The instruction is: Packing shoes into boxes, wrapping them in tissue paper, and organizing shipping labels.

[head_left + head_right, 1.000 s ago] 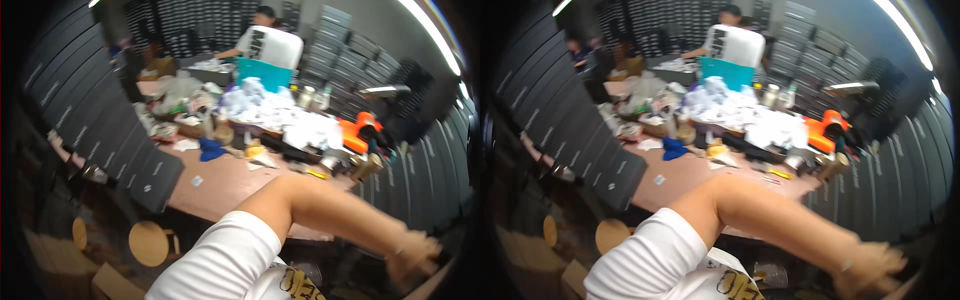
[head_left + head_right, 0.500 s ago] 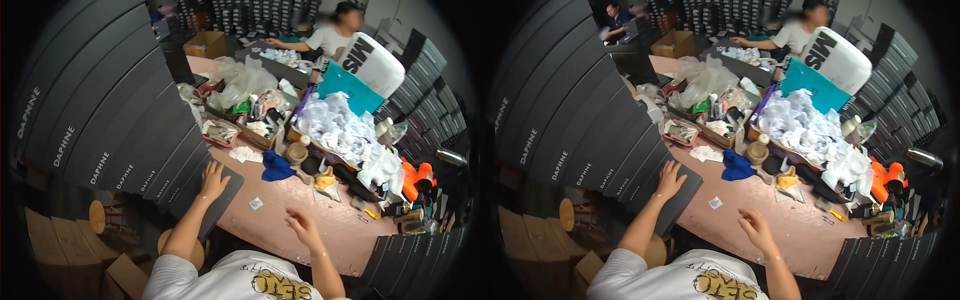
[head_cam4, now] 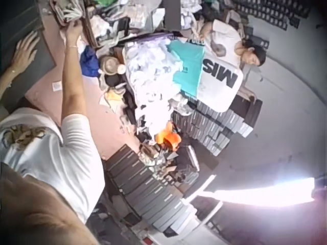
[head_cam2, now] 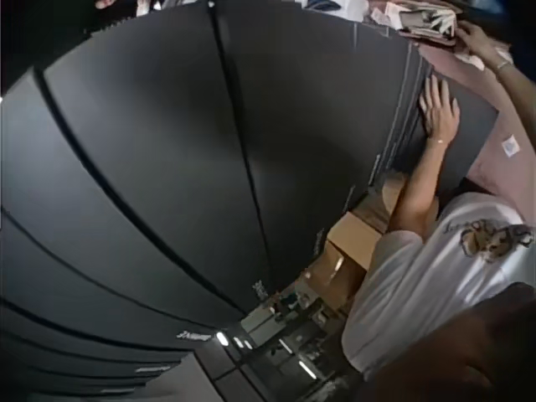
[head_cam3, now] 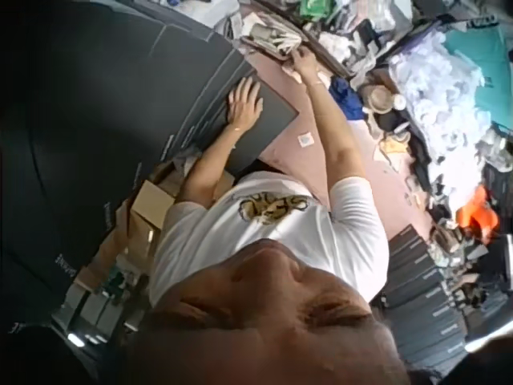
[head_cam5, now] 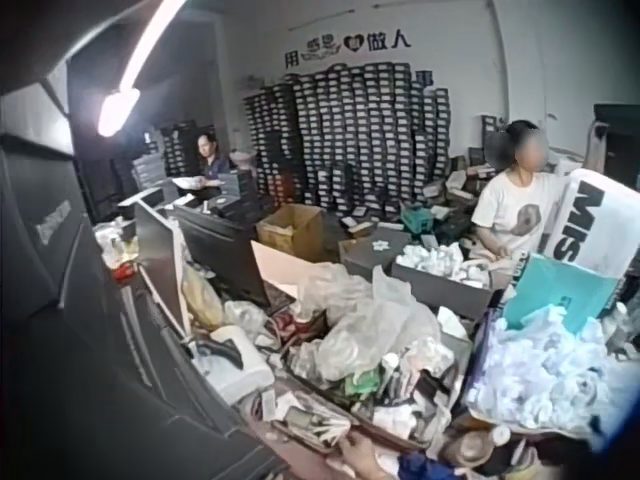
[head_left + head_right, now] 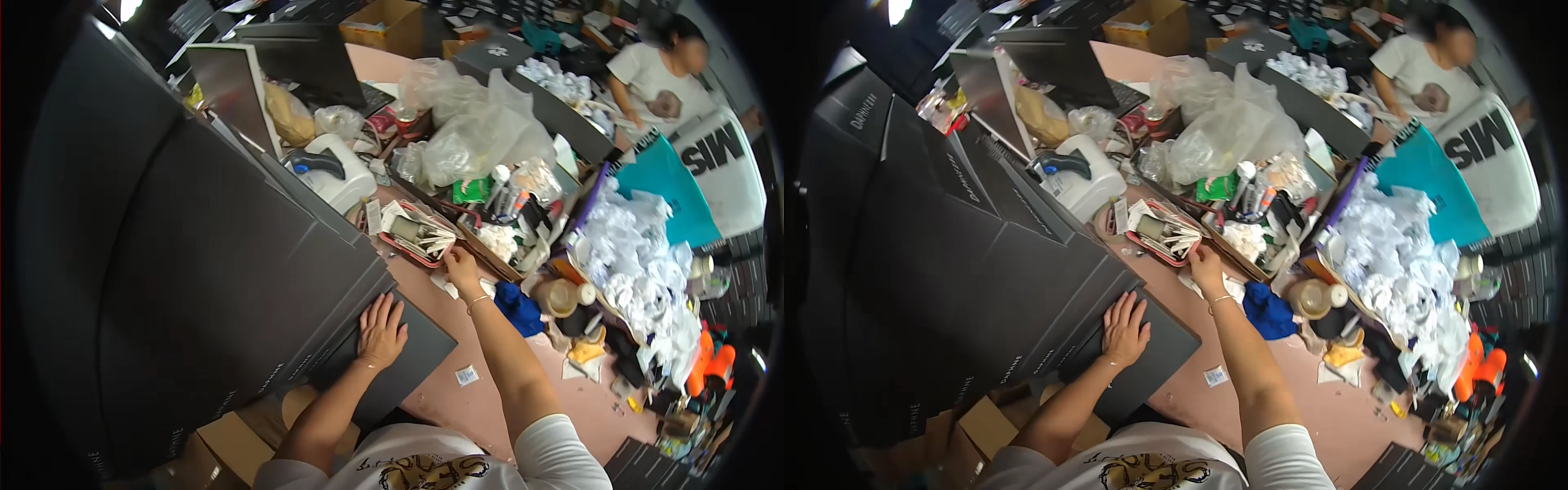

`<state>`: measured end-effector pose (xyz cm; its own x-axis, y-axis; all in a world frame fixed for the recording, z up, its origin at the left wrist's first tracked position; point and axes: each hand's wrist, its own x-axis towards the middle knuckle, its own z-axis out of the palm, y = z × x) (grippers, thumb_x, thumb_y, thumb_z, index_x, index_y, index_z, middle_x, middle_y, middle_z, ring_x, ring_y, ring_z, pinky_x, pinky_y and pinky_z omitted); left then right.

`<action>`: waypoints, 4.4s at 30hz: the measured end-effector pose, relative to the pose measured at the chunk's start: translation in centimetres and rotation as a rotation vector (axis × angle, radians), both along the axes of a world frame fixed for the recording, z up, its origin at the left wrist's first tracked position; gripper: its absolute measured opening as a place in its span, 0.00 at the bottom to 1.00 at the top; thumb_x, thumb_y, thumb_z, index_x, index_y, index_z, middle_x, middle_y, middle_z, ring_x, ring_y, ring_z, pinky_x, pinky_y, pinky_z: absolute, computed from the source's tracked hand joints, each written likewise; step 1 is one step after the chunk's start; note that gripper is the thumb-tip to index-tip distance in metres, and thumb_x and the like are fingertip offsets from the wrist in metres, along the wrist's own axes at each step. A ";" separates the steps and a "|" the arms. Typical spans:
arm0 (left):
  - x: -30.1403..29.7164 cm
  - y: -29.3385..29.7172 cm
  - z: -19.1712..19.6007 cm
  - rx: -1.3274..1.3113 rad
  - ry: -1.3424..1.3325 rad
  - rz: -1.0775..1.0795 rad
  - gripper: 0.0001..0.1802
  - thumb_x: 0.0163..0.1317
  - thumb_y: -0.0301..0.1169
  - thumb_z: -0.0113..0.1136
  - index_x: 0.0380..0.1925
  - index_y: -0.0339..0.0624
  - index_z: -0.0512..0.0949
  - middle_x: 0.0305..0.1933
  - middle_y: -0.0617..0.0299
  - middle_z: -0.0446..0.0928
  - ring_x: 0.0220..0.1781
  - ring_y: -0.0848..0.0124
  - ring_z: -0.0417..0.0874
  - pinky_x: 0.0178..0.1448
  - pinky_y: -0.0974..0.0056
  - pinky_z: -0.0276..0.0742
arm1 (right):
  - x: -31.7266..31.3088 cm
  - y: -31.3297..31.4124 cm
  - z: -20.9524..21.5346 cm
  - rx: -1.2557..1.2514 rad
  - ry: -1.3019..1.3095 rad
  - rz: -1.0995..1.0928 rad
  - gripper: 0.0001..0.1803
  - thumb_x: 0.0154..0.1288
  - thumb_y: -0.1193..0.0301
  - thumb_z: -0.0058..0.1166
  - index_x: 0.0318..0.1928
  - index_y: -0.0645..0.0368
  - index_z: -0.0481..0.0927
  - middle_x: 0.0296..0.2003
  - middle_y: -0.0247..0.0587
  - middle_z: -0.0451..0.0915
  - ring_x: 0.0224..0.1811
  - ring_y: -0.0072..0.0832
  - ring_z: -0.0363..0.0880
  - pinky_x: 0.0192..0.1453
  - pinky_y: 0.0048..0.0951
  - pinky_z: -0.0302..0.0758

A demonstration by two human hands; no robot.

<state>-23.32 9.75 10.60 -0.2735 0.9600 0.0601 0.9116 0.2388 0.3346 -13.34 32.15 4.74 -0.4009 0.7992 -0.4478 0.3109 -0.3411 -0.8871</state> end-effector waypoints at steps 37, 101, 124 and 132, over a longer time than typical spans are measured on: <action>0.4 0.1 -1.0 -0.018 0.169 0.025 0.28 0.60 0.37 0.52 0.61 0.42 0.66 0.69 0.50 0.59 0.72 0.53 0.56 0.70 0.45 0.52 | 31.5 -17.8 7.5 -0.396 0.113 -0.207 0.20 0.65 0.70 0.47 0.56 0.64 0.71 0.46 0.43 0.79 0.42 0.29 0.82 0.45 0.32 0.82; 19.9 -0.7 -1.7 -0.109 -0.282 -0.732 0.20 0.48 0.28 0.63 0.45 0.52 0.81 0.68 0.52 0.60 0.75 0.54 0.51 0.75 0.41 0.42 | 39.2 -15.2 13.3 0.620 -0.340 0.386 0.21 0.46 0.78 0.63 0.45 0.59 0.76 0.44 0.41 0.77 0.44 0.33 0.78 0.44 0.28 0.77; 21.9 -0.8 -1.1 0.036 -0.192 -0.809 0.09 0.54 0.28 0.54 0.35 0.42 0.78 0.41 0.61 0.75 0.60 0.61 0.71 0.70 0.44 0.57 | 34.8 -21.7 7.8 0.768 -0.366 0.291 0.11 0.53 0.75 0.55 0.39 0.61 0.81 0.36 0.43 0.78 0.40 0.39 0.76 0.47 0.41 0.71; 23.3 -0.6 -1.1 0.132 -0.220 -0.658 0.07 0.55 0.27 0.53 0.35 0.43 0.75 0.39 0.59 0.73 0.55 0.61 0.71 0.69 0.46 0.60 | 33.3 -23.0 6.0 0.774 -0.498 0.503 0.10 0.49 0.78 0.55 0.35 0.61 0.82 0.35 0.44 0.78 0.36 0.40 0.78 0.41 0.40 0.75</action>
<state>-0.02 9.10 9.49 0.3418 0.9188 0.1976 0.7608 -0.3939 0.5157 19.98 9.15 10.77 -0.6770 0.7304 -0.0911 0.6495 0.5346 -0.5406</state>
